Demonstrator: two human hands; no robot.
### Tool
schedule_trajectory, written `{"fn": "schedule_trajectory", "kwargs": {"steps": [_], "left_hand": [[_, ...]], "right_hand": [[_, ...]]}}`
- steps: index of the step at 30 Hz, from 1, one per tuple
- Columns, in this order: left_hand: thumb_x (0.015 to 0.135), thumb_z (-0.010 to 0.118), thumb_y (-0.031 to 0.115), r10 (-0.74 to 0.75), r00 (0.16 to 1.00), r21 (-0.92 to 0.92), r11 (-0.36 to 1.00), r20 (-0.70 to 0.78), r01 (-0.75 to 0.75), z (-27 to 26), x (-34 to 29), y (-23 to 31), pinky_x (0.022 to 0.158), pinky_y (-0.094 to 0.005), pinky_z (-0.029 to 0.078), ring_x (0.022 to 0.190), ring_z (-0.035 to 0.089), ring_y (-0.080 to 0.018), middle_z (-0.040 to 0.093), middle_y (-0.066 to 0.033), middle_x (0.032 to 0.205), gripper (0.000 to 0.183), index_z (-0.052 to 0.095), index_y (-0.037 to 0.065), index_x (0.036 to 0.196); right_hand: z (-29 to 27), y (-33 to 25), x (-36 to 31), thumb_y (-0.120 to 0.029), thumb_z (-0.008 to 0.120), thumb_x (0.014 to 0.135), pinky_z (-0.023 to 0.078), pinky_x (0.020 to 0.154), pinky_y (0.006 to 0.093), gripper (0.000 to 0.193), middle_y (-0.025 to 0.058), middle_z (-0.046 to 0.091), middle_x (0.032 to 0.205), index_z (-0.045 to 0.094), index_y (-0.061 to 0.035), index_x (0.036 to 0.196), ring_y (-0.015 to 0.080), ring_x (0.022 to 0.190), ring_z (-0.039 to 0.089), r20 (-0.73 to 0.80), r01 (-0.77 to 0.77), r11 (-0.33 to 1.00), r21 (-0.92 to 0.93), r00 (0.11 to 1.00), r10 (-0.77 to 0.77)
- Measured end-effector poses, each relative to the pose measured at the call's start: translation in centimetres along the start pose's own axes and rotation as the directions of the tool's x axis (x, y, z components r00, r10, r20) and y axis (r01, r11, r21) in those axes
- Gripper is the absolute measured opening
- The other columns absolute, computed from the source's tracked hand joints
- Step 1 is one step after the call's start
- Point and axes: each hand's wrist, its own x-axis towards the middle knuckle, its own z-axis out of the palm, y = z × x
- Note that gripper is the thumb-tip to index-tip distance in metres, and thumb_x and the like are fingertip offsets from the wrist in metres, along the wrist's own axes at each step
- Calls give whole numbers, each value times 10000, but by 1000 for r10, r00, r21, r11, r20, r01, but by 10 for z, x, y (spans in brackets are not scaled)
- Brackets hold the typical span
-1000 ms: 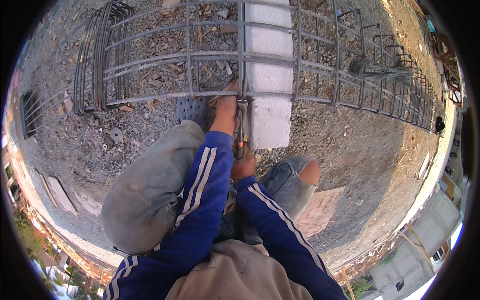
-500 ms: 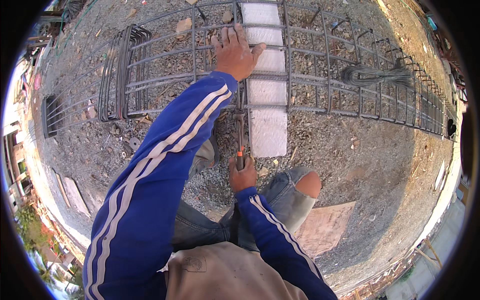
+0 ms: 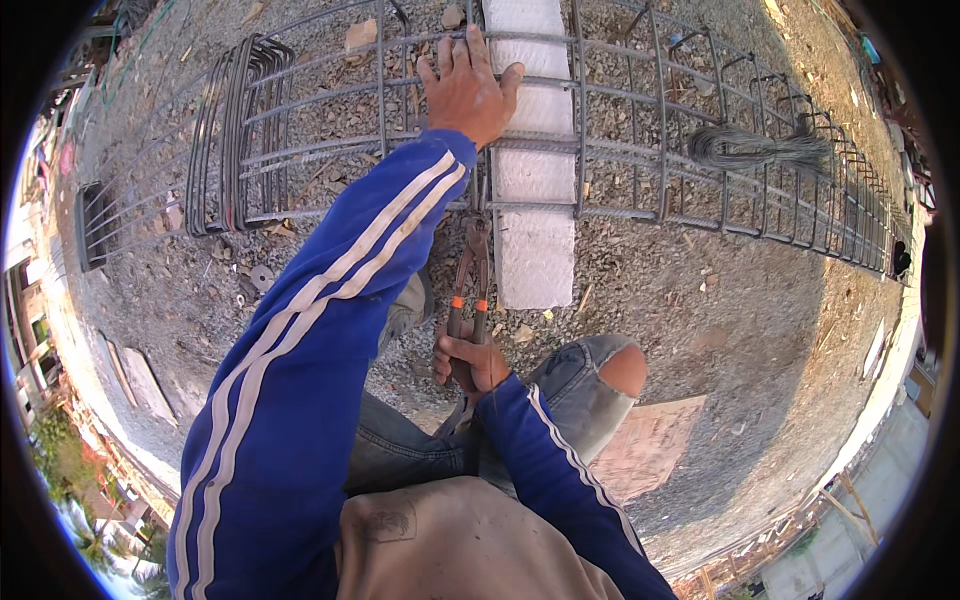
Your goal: The person assembles a rebar structure on the ground by positioning steel rods and securing them with thin wire using pliers.
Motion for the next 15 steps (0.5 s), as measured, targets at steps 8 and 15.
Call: {"fn": "schedule_trajectory", "kwargs": {"steps": [8,15], "left_hand": [[928,399,541,-55,998,-96,994,38,59,-9,1,3,1101,-522,159,1267,400,-402,502,-301,1265,806,259,-84,1418],[914,436,536,-70,986,-38,996,149,77,-27,6,5,916,-492,329,969,578,-371,637,-259,1011,822,278,-105,1404]], "right_hand": [[48,-35,-38,-290,671,875,494,548,291,473,106,608,795,495,32,1173,170,675,624,-382,50,996,-71,921,-73],[54,-42,-34,-161,710,744,446,501,252,391,82,579,711,512,-3,1042,164,550,570,-188,-123,967,-222,979,81]]}}
